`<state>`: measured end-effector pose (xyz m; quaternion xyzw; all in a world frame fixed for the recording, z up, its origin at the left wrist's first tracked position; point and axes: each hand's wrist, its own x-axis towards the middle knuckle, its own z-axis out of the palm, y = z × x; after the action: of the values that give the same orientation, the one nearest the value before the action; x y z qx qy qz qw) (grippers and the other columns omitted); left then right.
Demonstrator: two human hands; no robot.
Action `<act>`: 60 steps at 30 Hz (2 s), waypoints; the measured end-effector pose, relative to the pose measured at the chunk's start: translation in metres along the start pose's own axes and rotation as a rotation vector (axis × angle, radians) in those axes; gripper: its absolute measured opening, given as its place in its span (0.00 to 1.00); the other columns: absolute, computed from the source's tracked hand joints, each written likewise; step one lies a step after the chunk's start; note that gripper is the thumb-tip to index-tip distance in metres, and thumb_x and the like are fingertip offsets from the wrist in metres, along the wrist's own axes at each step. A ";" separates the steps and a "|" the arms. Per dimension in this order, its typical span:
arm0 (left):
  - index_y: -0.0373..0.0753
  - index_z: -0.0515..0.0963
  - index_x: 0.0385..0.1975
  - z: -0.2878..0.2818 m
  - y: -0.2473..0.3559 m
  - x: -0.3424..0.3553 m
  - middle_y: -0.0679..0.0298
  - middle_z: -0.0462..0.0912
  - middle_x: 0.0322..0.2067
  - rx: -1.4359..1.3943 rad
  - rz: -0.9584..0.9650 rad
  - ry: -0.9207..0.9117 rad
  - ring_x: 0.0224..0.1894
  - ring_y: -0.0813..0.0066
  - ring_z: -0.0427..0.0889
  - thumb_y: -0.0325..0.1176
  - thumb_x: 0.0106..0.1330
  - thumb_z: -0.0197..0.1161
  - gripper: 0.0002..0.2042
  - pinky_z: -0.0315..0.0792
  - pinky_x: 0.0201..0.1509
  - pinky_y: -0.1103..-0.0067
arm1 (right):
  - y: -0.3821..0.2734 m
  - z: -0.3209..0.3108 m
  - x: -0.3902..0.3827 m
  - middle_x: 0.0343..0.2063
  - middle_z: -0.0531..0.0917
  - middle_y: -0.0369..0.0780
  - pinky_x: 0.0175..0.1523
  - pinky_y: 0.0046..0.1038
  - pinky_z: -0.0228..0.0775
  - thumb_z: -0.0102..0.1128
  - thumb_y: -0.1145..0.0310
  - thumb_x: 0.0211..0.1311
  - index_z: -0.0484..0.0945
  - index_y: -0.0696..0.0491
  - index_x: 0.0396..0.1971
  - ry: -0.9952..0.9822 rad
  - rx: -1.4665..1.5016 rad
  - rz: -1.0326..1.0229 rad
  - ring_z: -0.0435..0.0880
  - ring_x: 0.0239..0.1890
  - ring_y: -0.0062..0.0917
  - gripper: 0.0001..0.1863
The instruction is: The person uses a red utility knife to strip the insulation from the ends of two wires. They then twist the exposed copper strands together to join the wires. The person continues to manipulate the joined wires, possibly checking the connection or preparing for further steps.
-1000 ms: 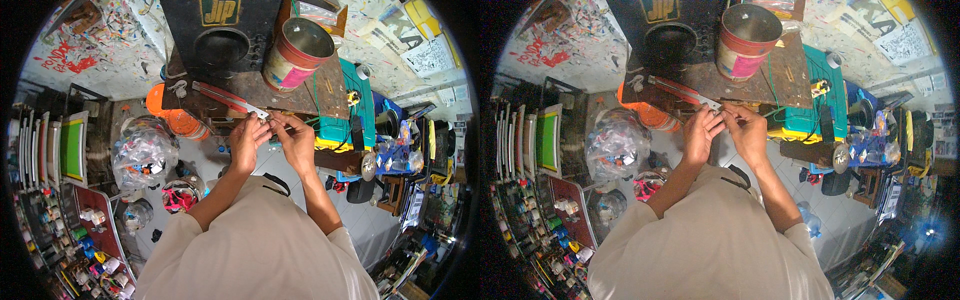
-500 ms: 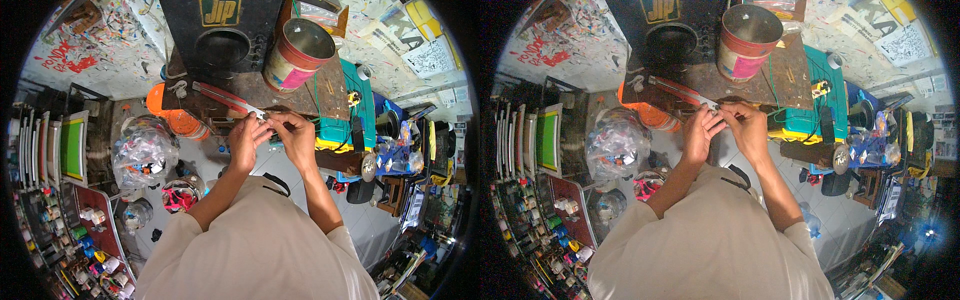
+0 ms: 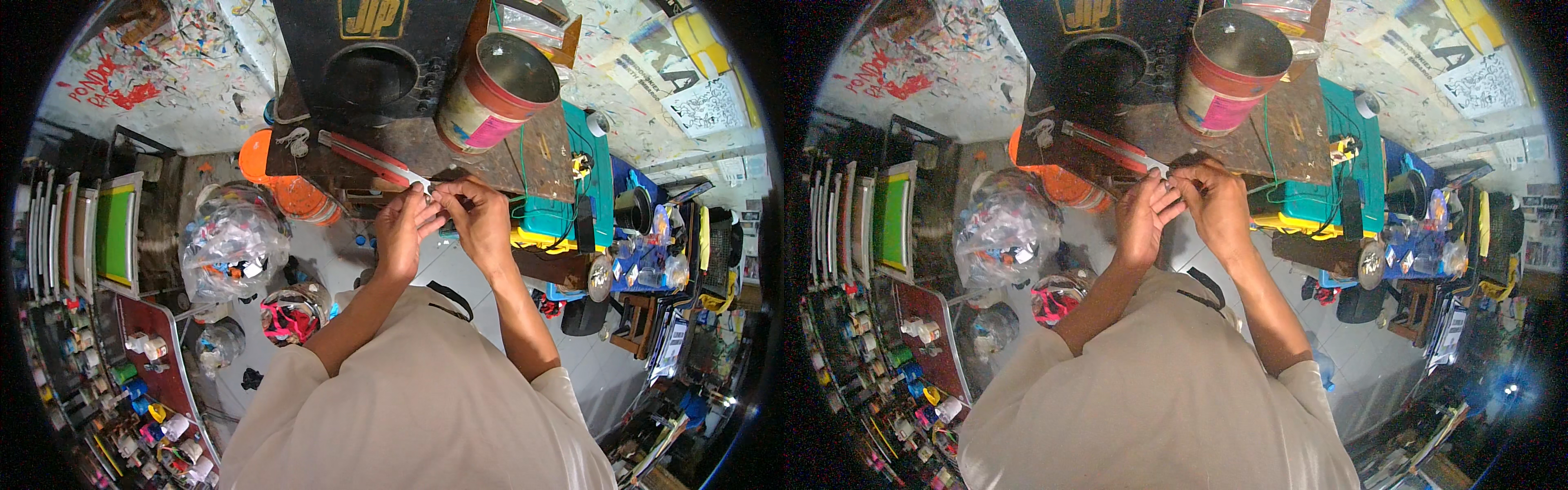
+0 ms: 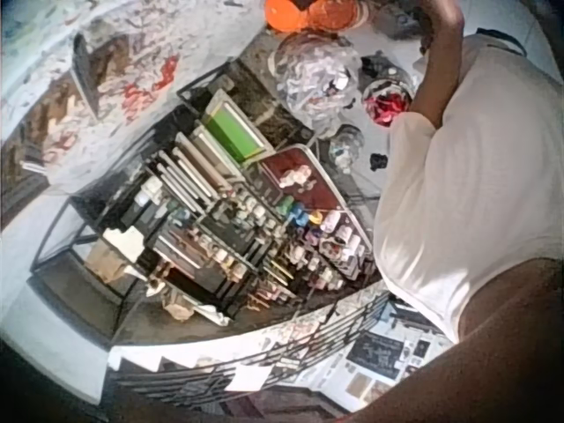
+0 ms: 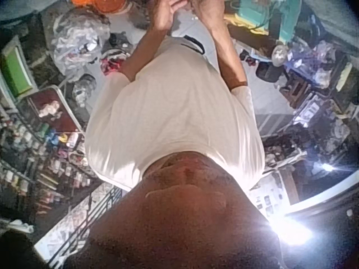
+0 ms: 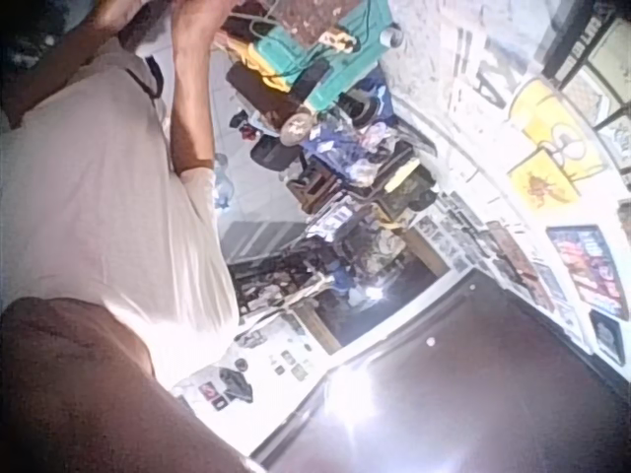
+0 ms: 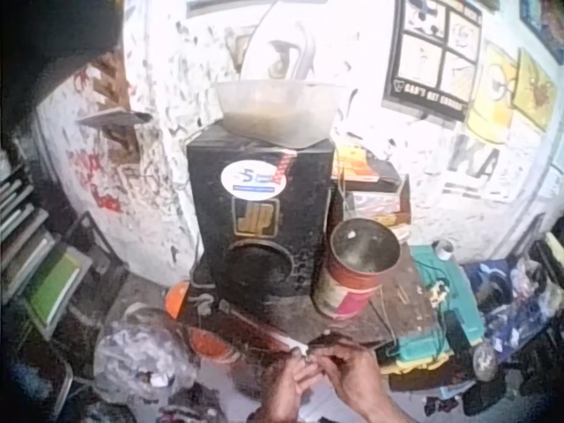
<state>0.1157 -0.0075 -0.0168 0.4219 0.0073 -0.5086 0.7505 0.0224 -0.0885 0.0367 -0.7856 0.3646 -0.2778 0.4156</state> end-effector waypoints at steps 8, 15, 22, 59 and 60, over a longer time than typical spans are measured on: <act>0.32 0.73 0.49 0.004 0.001 -0.002 0.51 0.79 0.48 0.016 0.029 -0.002 0.52 0.57 0.80 0.42 0.70 0.59 0.19 0.78 0.54 0.64 | -0.013 -0.003 0.004 0.30 0.84 0.46 0.39 0.35 0.74 0.63 0.72 0.58 0.84 0.57 0.31 -0.007 -0.145 -0.078 0.84 0.33 0.40 0.05; 0.35 0.74 0.46 0.004 -0.001 -0.003 0.56 0.80 0.44 0.002 0.060 -0.010 0.48 0.64 0.81 0.43 0.69 0.60 0.17 0.78 0.51 0.67 | -0.014 -0.001 0.007 0.30 0.82 0.46 0.39 0.39 0.73 0.62 0.71 0.58 0.83 0.57 0.29 -0.011 -0.358 -0.184 0.82 0.33 0.42 0.05; 0.38 0.75 0.45 0.002 -0.004 -0.005 0.61 0.80 0.42 -0.068 0.073 -0.026 0.48 0.68 0.81 0.39 0.69 0.58 0.12 0.77 0.49 0.69 | -0.016 0.000 0.011 0.28 0.80 0.48 0.37 0.41 0.73 0.61 0.70 0.59 0.81 0.59 0.30 -0.028 -0.415 -0.194 0.81 0.33 0.44 0.07; 0.30 0.75 0.50 -0.009 -0.037 -0.001 0.57 0.82 0.46 -0.157 0.213 -0.099 0.49 0.68 0.82 0.30 0.70 0.59 0.13 0.78 0.55 0.69 | -0.020 -0.004 0.023 0.32 0.80 0.47 0.32 0.40 0.75 0.58 0.52 0.63 0.76 0.55 0.34 -0.163 -0.839 -0.509 0.82 0.34 0.43 0.19; 0.30 0.75 0.49 -0.007 -0.034 -0.002 0.57 0.82 0.46 -0.160 0.208 -0.087 0.49 0.68 0.83 0.30 0.70 0.59 0.13 0.78 0.55 0.69 | -0.021 -0.006 0.023 0.32 0.80 0.48 0.31 0.40 0.75 0.58 0.50 0.62 0.75 0.56 0.34 -0.167 -0.850 -0.502 0.83 0.34 0.44 0.21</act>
<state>0.0915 -0.0058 -0.0420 0.3367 -0.0286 -0.4439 0.8299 0.0385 -0.1012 0.0608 -0.9685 0.2109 -0.1323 0.0067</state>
